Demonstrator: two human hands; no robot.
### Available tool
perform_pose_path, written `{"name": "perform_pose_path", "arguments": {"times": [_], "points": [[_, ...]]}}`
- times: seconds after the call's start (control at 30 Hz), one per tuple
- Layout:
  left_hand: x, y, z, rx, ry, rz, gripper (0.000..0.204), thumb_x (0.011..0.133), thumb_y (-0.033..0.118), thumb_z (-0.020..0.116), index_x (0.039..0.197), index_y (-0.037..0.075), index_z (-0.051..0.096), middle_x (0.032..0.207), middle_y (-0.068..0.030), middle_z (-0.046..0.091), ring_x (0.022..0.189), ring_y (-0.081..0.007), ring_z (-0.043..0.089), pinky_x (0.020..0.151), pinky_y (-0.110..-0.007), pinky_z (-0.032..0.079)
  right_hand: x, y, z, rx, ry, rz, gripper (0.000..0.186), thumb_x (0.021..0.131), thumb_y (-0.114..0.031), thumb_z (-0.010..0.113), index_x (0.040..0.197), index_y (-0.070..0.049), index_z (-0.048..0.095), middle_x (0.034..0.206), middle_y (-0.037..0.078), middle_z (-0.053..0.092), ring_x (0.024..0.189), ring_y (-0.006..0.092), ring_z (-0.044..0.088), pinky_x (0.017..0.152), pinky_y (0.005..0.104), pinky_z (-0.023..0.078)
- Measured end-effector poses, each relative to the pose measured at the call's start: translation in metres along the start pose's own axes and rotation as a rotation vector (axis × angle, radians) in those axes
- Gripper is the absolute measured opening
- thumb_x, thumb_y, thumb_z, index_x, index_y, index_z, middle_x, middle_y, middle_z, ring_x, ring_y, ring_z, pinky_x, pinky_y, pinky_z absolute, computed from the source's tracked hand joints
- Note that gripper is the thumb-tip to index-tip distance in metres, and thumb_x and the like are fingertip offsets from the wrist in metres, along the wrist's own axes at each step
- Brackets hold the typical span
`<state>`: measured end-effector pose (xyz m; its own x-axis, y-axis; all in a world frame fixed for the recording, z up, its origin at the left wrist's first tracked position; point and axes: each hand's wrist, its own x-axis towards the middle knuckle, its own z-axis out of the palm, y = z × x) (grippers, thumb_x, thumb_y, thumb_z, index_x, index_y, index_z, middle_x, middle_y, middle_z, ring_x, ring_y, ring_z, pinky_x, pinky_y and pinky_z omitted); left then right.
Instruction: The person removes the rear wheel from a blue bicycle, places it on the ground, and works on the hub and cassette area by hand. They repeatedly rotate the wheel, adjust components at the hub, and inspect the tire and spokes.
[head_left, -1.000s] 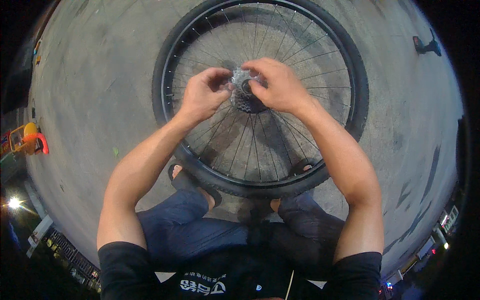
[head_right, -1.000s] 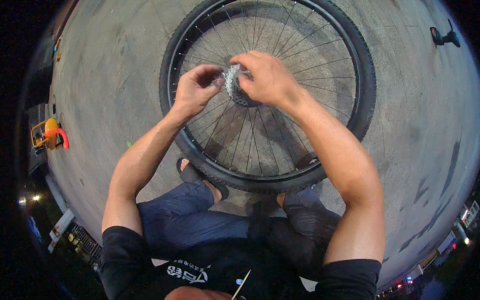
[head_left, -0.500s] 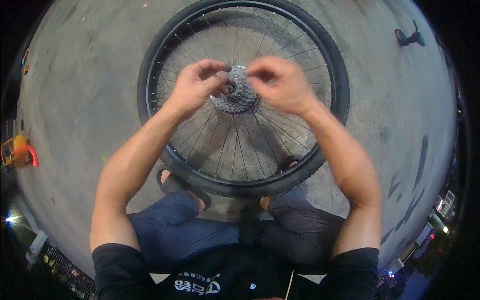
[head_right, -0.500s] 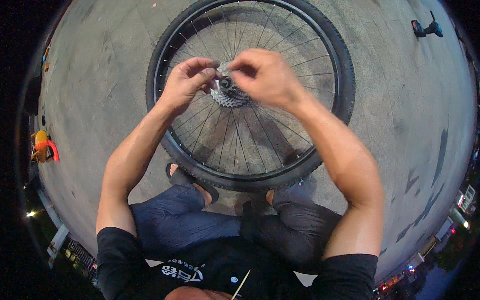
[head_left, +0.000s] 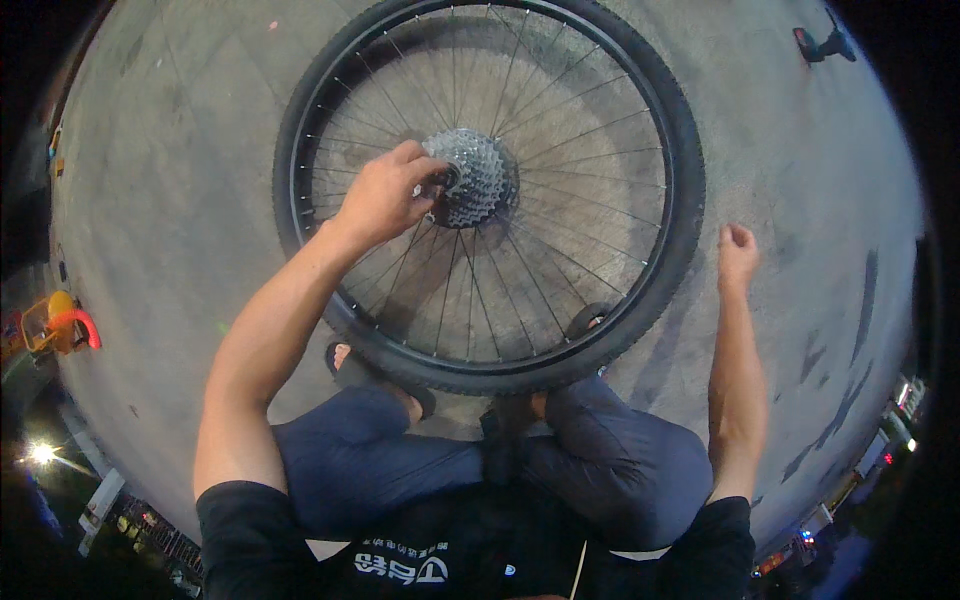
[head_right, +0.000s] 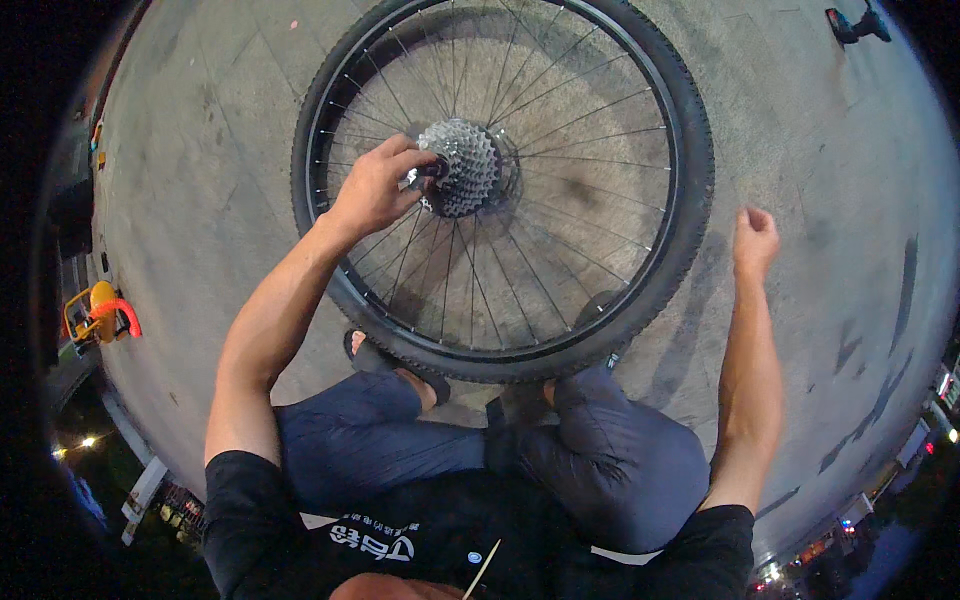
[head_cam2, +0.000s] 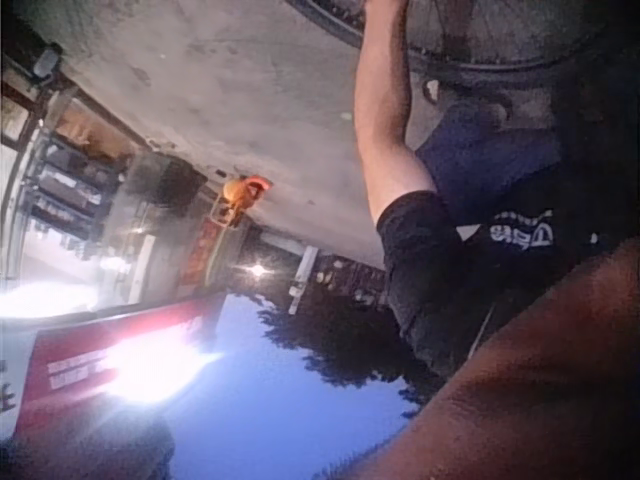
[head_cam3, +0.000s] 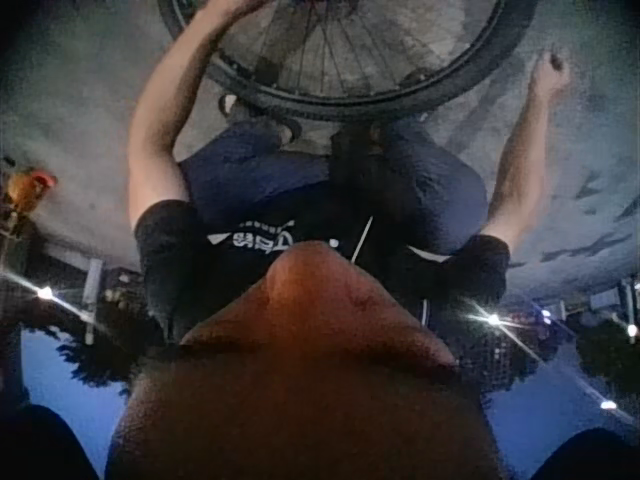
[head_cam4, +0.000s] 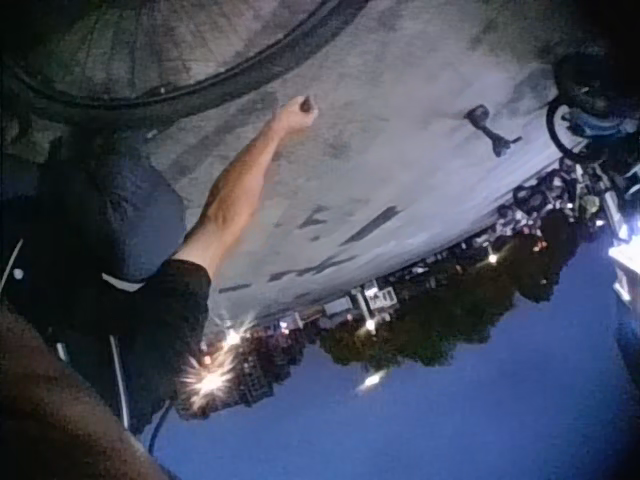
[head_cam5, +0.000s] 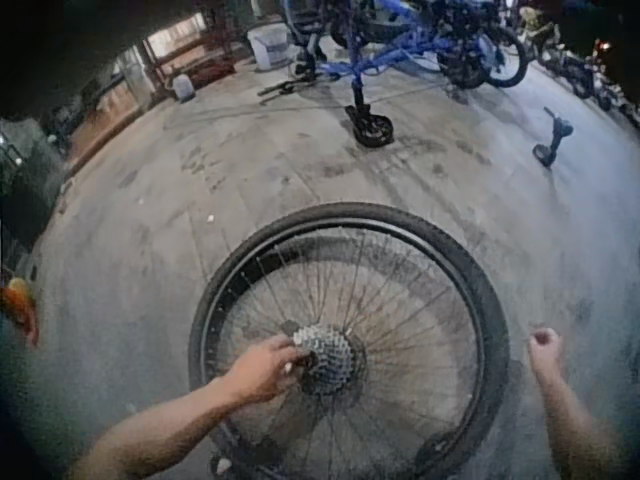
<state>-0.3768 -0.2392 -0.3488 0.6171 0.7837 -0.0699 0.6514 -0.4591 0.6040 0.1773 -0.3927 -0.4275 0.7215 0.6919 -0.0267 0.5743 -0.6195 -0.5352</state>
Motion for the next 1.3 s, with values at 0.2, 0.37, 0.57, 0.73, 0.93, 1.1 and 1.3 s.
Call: {"name": "perform_pose_path", "arguments": {"times": [0.2,0.37,0.57,0.73,0.93,1.1,1.3], "points": [[0.004,0.003,-0.006,0.161,-0.021,0.077,0.023,0.074,0.013,0.073,0.096,0.010,0.067,0.091,-0.0109,0.059,0.086,-0.0329,0.063,0.074,-0.044,0.052,-0.050,0.038,0.055,-0.096,-0.252,0.110,0.028,0.082,-0.022,0.072,0.104,-0.005,0.070,0.093,0.012,0.073,0.086,0.0244,0.070,0.080,0.0349,0.053],[0.014,0.015,0.001,0.235,-0.007,0.095,0.019,0.075,0.014,0.071,0.088,0.007,0.060,0.086,-0.0114,0.059,0.081,-0.0335,0.062,0.069,-0.046,0.052,-0.051,0.095,0.079,0.062,-0.254,0.162,0.033,0.079,-0.023,0.073,0.106,-0.006,0.068,0.089,0.011,0.070,0.084,0.0251,0.066,0.077,0.0369,0.050],[0.009,0.015,0.006,0.219,0.035,0.062,0.022,0.075,0.015,0.072,0.090,0.007,0.058,0.084,-0.0124,0.058,0.079,-0.0348,0.062,0.066,-0.046,0.051,-0.039,0.069,0.059,0.116,-0.223,0.148,0.042,0.088,-0.039,0.067,0.114,-0.005,0.066,0.104,0.008,0.067,0.090,0.0191,0.063,0.081,0.0370,0.050],[0.003,0.018,0.007,0.274,0.041,-0.025,0.022,0.076,0.016,0.072,0.092,0.007,0.060,0.086,-0.0122,0.058,0.079,-0.0349,0.062,0.066,-0.046,0.051,-0.052,-0.046,0.028,0.912,-0.467,0.495,0.077,0.096,-0.067,0.042,0.127,0.001,0.055,0.113,0.007,0.065,0.096,0.0194,0.063,0.086,0.0357,0.051],[0.001,0.020,0.000,0.203,0.018,0.049,0.024,0.075,0.013,0.072,0.097,0.010,0.062,0.090,-0.0113,0.058,0.082,-0.0347,0.062,0.068,-0.044,0.052,-0.068,-0.093,0.014,1.123,-0.717,0.427,0.075,0.097,-0.068,0.035,0.127,-0.003,0.057,0.109,0.008,0.067,0.094,0.0176,0.064,0.081,0.0328,0.053],[0.002,0.018,-0.006,0.254,-0.005,-0.001,0.035,0.073,0.013,0.074,0.105,0.012,0.062,0.091,-0.0104,0.060,0.089,-0.0343,0.063,0.073,-0.044,0.052,-0.066,-0.091,0.018,1.083,-0.679,0.500,0.073,0.097,-0.067,0.037,0.126,-0.003,0.057,0.112,0.007,0.066,0.099,0.0188,0.063,0.088,0.0344,0.052],[-0.001,0.015,-0.006,0.221,-0.096,-0.003,0.042,0.069,0.014,0.077,0.107,0.010,0.060,0.095,-0.0125,0.062,0.092,-0.0354,0.062,0.077,-0.045,0.052,-0.072,-0.112,0.016,1.070,-0.615,0.527,0.071,0.096,-0.068,0.040,0.122,-0.005,0.060,0.102,0.005,0.068,0.087,0.0160,0.065,0.074,0.0321,0.055]]}}
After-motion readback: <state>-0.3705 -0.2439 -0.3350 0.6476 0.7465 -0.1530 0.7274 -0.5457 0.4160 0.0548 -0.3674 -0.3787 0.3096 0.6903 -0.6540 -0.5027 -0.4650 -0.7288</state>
